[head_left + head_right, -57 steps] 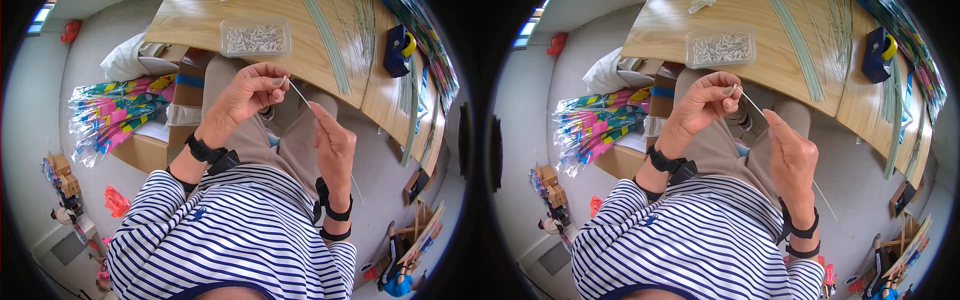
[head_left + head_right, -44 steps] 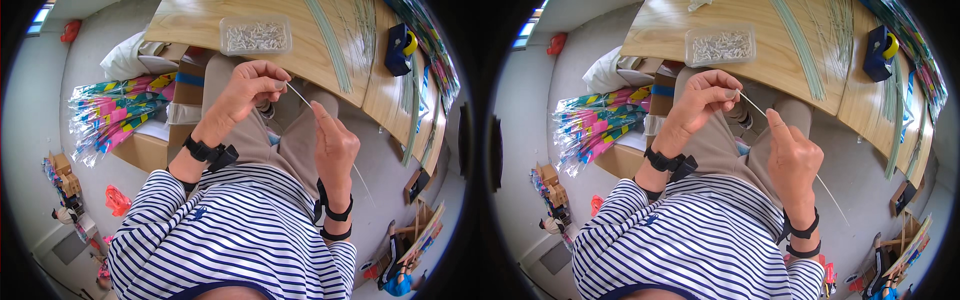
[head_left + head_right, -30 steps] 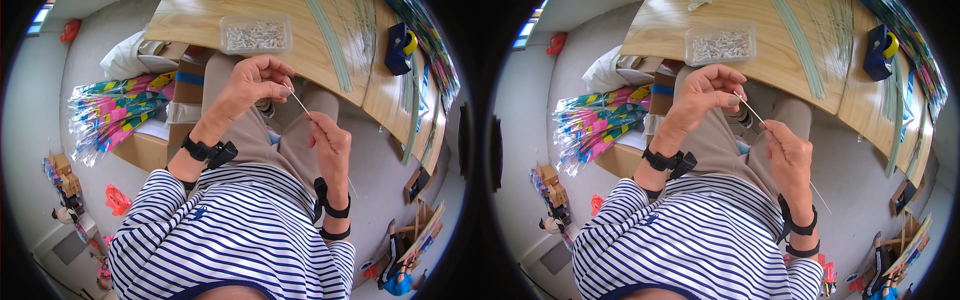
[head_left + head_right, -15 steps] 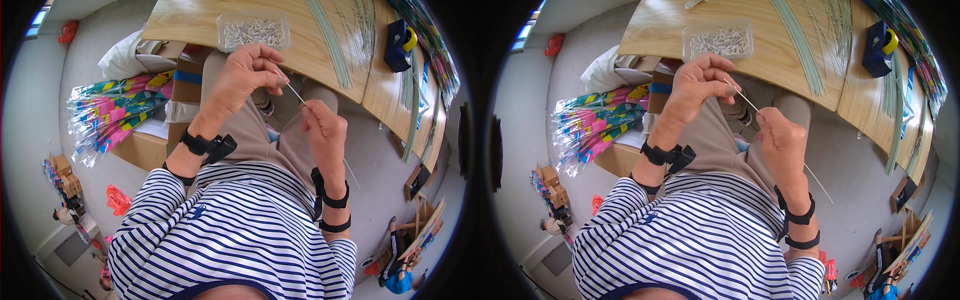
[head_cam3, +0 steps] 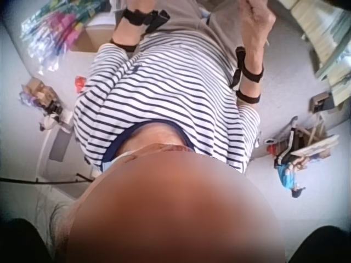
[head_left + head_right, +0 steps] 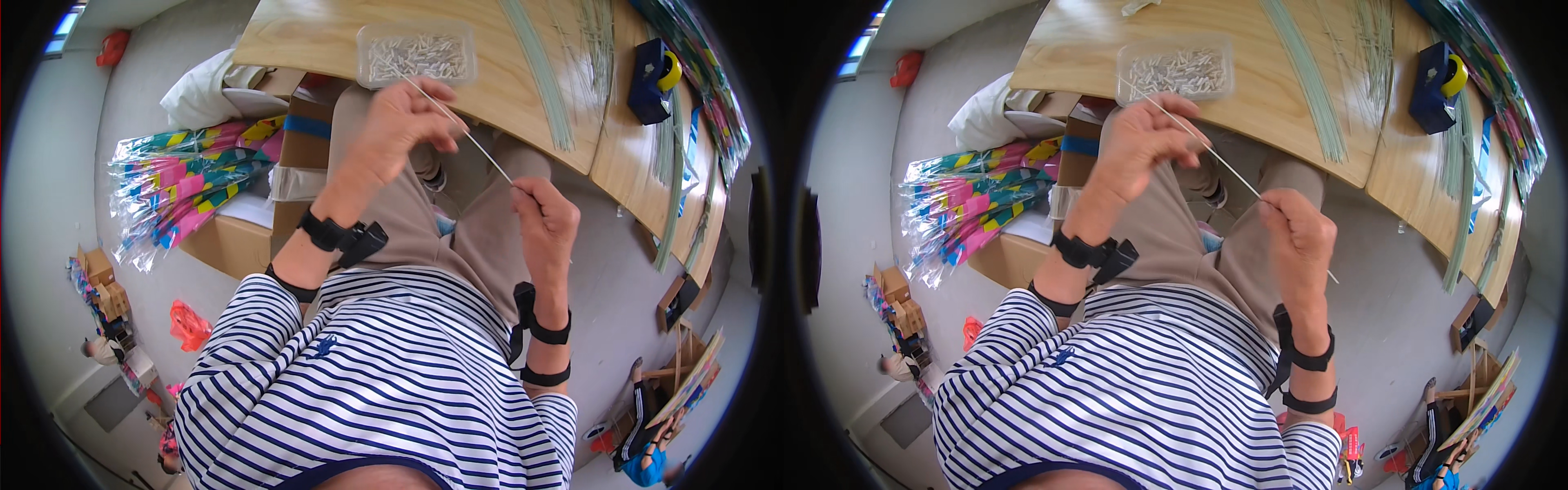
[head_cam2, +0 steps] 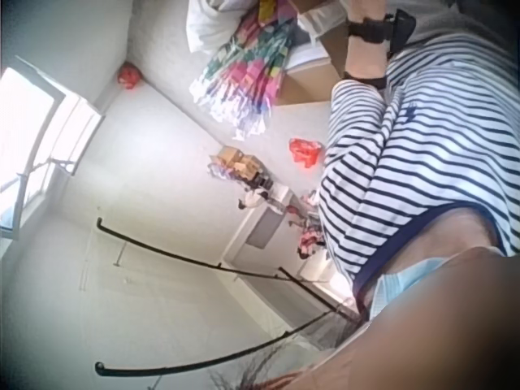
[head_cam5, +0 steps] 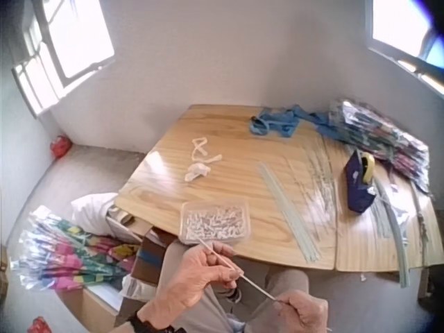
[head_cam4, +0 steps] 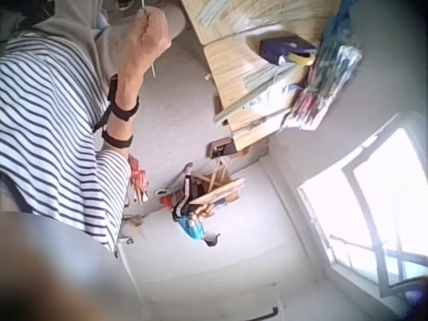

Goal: Attaching small white plastic clips to thin green sticks at a workspace table.

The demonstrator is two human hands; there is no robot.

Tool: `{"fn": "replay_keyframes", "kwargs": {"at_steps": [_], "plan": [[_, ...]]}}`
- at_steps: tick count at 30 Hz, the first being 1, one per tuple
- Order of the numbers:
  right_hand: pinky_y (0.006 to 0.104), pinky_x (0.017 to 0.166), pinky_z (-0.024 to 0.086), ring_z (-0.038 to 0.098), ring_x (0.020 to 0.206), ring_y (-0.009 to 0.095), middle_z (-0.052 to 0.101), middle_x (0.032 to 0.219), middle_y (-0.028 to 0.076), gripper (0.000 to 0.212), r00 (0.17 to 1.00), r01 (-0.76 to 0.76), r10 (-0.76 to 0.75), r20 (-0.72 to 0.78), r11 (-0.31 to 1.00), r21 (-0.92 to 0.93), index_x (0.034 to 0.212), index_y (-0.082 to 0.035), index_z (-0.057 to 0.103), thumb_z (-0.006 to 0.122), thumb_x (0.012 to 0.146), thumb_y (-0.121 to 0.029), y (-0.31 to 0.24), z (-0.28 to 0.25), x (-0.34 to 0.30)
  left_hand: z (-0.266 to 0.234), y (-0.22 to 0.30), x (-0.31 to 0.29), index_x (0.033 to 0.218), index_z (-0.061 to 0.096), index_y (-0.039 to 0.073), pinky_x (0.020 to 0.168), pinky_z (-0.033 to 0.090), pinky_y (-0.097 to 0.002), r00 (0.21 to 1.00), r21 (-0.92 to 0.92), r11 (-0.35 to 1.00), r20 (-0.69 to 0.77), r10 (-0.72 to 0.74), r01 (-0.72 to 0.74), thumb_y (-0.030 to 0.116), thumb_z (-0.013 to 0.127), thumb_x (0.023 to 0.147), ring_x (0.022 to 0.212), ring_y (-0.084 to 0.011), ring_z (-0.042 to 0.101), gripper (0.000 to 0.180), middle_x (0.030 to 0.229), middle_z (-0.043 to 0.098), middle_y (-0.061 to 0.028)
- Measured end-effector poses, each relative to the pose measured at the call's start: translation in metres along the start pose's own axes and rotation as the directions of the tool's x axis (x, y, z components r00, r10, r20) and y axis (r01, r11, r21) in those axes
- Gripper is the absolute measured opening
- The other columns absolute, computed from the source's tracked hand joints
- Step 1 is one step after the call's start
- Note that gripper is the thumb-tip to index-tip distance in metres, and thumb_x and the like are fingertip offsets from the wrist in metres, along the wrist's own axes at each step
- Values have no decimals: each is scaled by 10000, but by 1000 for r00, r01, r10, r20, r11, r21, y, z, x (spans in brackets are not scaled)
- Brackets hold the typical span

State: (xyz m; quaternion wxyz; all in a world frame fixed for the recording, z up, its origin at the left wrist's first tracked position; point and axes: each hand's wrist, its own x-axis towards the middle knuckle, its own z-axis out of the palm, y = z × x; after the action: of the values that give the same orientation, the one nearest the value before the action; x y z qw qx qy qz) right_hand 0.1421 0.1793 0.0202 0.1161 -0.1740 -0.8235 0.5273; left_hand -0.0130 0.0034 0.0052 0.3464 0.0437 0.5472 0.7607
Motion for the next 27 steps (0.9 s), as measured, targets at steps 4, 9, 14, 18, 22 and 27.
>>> {"fn": "replay_keyframes", "kwargs": {"at_steps": [4,9,14,18,22,27], "plan": [[267,549,418,496,576,136,551,640,74,35,998,57,-58,-23,998,-27,841,26,621,614,813,45,-4,13,14,22,-17,4,1102,540,-43,606,560,-255,998,-10,1000,64,-27,28,-25,688,813,669,-169,681,325,859,705,-158],[278,546,433,546,574,144,576,634,103,39,993,-30,21,-119,997,-77,833,14,633,610,834,-17,18,8,56,13,-18,34,1017,597,-20,611,539,-248,999,137,990,-20,37,-34,-11,675,835,689,-149,678,198,900,704,-122],[400,641,491,655,687,297,662,705,149,140,935,4,-155,-319,904,-428,854,-11,681,616,851,-135,81,-26,168,-29,-13,82,920,631,20,656,511,-345,849,826,487,-21,528,-283,36,687,769,776,-264,658,162,856,669,-135],[442,732,501,643,875,348,678,866,139,162,897,-186,-154,-415,720,-669,864,-56,699,646,826,-205,107,-39,217,-32,-15,102,838,619,36,762,483,-455,864,978,136,72,497,-160,87,669,750,888,-397,596,113,875,624,-170],[437,771,503,605,949,348,642,981,141,149,863,-85,-417,-286,438,-895,852,-79,687,664,790,-213,106,-27,222,-36,-17,109,824,618,46,760,480,-457,922,987,142,12,386,-72,75,653,764,906,-378,603,75,895,617,-152],[445,752,503,614,893,351,653,923,147,158,974,-9,-160,-158,675,-738,829,-62,681,673,752,-201,100,19,213,-45,-23,116,798,621,39,739,475,-424,882,962,225,35,470,-158,79,654,756,870,-352,603,67,869,625,-143]]}}
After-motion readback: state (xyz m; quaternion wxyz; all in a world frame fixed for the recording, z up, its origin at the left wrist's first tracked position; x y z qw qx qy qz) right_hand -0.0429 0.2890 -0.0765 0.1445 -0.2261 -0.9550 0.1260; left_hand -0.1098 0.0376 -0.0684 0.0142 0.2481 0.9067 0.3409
